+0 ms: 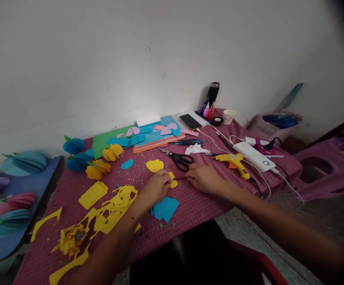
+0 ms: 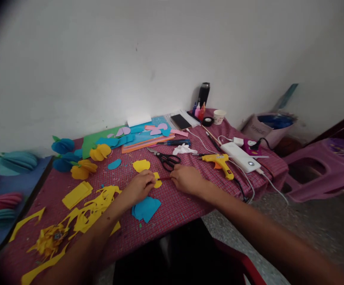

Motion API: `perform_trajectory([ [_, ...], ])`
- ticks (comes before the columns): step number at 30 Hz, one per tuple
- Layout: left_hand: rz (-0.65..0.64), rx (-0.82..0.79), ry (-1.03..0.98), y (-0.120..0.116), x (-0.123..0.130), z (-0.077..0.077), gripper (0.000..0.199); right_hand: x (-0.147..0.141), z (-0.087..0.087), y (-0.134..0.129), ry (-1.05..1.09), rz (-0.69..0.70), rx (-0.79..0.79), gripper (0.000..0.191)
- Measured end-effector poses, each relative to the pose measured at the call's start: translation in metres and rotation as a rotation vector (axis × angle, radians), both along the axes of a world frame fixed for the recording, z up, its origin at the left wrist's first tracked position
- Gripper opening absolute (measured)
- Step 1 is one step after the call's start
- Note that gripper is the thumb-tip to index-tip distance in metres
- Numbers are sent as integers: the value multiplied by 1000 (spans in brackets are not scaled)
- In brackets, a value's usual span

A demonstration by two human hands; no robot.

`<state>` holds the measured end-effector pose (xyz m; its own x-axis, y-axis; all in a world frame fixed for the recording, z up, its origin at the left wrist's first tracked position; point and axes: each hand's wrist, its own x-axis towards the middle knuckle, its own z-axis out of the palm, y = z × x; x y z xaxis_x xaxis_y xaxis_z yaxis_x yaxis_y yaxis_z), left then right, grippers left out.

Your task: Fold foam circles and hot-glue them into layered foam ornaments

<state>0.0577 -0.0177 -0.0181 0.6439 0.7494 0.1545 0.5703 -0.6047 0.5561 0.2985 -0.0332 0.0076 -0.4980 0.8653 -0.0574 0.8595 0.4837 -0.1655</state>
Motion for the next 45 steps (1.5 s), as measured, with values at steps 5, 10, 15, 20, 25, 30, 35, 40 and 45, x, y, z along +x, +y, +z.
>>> perform_trajectory([
  [5, -5, 0, 14, 0, 0, 1, 18, -6, 0, 4, -92, 62, 79, 29],
  [10, -3, -4, 2, 1, 0, 0, 18, -13, 2, 11, -176, 151, 99, 27],
  [15, -9, 3, 9, 1, 0, -2, 19, -18, 3, 15, -210, 150, 75, 27],
  [20, -7, -3, 10, 2, -1, -3, 17, -18, 6, 15, -179, 71, 67, 28],
  [25, -6, -8, 1, 2, 0, -2, 17, -7, 12, 12, -112, -1, 97, 32],
  [30, -7, -8, -5, 2, 0, -2, 17, -5, 8, 12, -122, 31, 99, 30],
  [35, -14, 1, -3, 1, 0, 1, 18, -7, -1, 15, -144, 127, 128, 27],
  [40, -13, -15, -15, 0, 0, 4, 16, -2, -3, 11, -131, 189, 146, 26],
  [45, -8, -15, -10, 0, 0, 3, 16, 5, 1, 4, -130, 253, 147, 26],
])
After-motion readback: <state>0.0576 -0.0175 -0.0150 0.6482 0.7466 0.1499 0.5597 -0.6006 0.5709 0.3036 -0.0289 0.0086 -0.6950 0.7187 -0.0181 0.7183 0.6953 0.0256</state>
